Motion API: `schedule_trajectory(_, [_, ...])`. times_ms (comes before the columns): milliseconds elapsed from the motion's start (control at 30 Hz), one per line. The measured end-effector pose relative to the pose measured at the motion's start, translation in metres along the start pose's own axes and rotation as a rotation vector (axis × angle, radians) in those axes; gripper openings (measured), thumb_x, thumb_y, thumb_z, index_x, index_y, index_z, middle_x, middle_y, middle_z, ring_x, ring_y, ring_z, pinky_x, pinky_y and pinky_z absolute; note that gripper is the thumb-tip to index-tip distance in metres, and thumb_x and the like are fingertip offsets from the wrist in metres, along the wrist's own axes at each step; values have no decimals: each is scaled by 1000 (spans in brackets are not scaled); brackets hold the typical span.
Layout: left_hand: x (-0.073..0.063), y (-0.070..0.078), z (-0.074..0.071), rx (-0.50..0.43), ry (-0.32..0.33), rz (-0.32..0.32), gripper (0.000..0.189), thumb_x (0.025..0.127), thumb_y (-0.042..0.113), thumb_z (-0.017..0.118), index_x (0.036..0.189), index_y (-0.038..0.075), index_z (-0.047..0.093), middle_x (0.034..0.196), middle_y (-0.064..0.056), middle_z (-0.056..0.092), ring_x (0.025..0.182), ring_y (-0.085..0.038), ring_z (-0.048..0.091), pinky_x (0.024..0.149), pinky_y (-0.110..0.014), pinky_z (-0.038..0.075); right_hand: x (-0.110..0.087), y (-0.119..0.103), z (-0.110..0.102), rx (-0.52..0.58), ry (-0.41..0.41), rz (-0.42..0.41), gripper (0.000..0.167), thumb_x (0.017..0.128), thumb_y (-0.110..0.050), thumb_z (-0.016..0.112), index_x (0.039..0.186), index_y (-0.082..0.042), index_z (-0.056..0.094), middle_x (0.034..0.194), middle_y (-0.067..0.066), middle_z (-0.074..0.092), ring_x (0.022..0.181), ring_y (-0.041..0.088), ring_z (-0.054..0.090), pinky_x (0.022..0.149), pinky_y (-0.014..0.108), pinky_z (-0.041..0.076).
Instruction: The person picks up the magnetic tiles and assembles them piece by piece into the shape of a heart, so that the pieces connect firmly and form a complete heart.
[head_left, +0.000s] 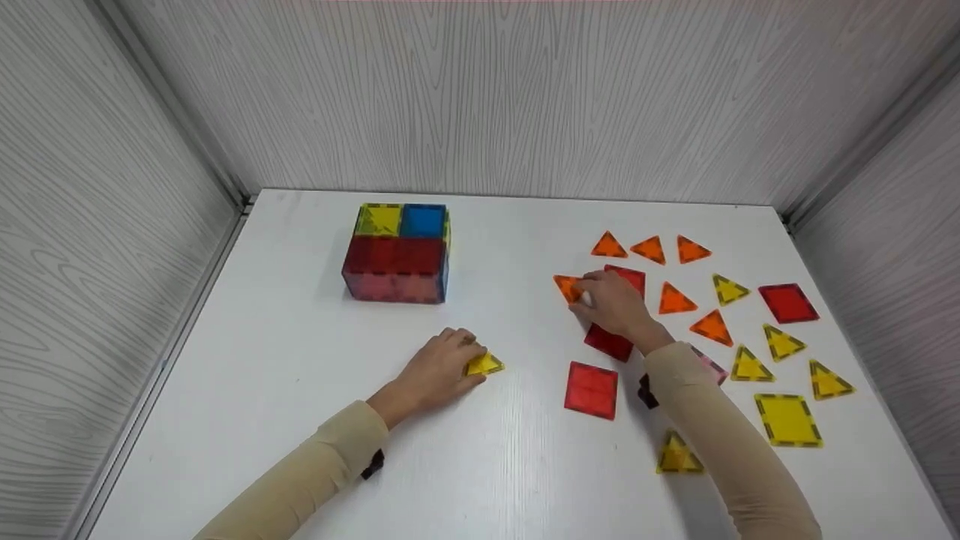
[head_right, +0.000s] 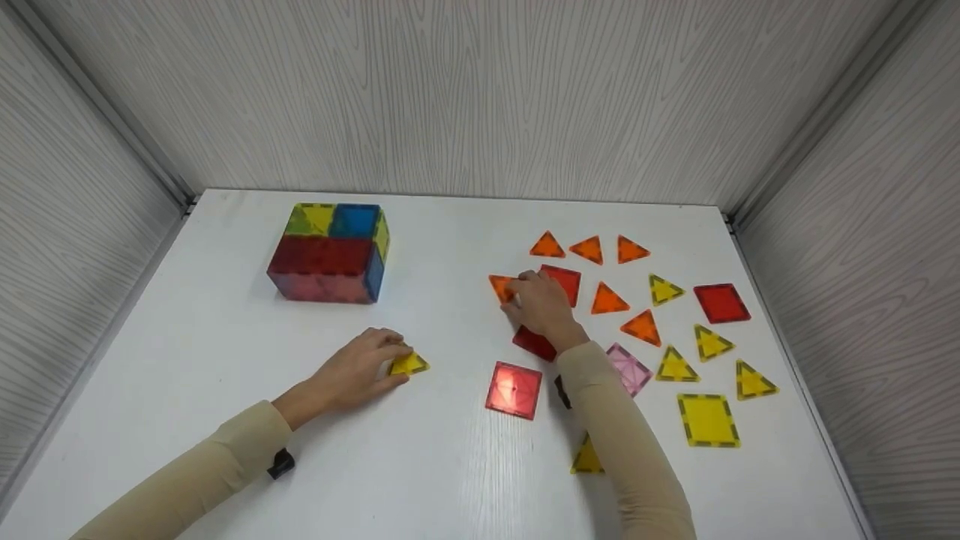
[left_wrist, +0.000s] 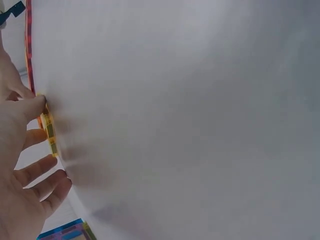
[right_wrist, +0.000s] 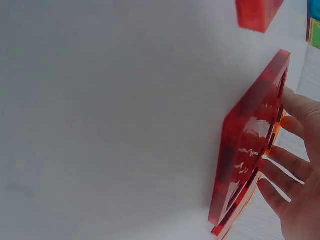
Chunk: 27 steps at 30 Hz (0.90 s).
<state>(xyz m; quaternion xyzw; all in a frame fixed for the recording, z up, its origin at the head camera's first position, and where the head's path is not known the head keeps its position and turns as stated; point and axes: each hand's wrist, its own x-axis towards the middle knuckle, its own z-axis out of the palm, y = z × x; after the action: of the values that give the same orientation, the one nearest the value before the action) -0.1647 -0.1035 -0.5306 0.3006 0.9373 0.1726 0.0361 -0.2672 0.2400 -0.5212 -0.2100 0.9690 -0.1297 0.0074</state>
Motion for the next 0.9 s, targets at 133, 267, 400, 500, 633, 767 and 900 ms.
schedule_trajectory(133, [-2,-3,-3,-12,-18,-11,41,101,36,72,134,12,71,137,-10,64,124,-28,59,112,-43,52,-3,-15,2,-1,-13,-34,42,99,-32,75,133,-8,73,135,19,70,124,38,64,107,52,55])
schedule_trajectory(267, [-1,-6,-6,-19,-54,-37,42,101,37,72,136,13,71,138,-9,63,125,-26,59,114,-42,52,-8,-39,4,3,-70,-54,42,99,-36,74,134,-13,73,137,15,69,124,34,63,105,48,58])
schedule_trajectory(400, [4,-6,-8,-21,-66,-34,43,101,37,72,136,13,71,138,-10,64,125,-26,59,114,-42,52,-14,-63,7,-2,-119,-74,42,98,-38,75,134,-17,74,137,11,68,123,29,64,100,44,60])
schedule_trajectory(500, [9,-6,-8,-19,-69,-25,43,101,36,72,136,13,71,138,-10,64,125,-27,59,113,-42,52,-16,-77,9,-12,-140,-97,43,96,-38,77,134,-18,74,135,10,68,122,27,64,100,42,61])
schedule_trajectory(633, [16,-5,-8,-1,-70,-7,42,101,36,72,136,13,71,139,-11,64,124,-28,59,112,-43,52,-20,-91,12,-19,-146,-143,42,95,-37,80,132,-18,75,132,9,68,119,25,64,98,39,61])
schedule_trajectory(767, [21,-4,-6,36,-67,8,41,101,38,71,136,15,72,141,-10,65,123,-28,59,111,-43,52,-22,-101,16,-26,-137,-194,37,95,-36,79,128,-18,77,129,9,70,116,25,65,94,38,62])
schedule_trajectory(900, [23,-3,-6,38,-67,14,41,101,38,70,137,18,71,142,-9,65,122,-28,59,110,-43,52,-22,-109,19,-27,-138,-246,34,97,-32,77,128,-18,77,129,10,70,114,26,66,93,39,62])
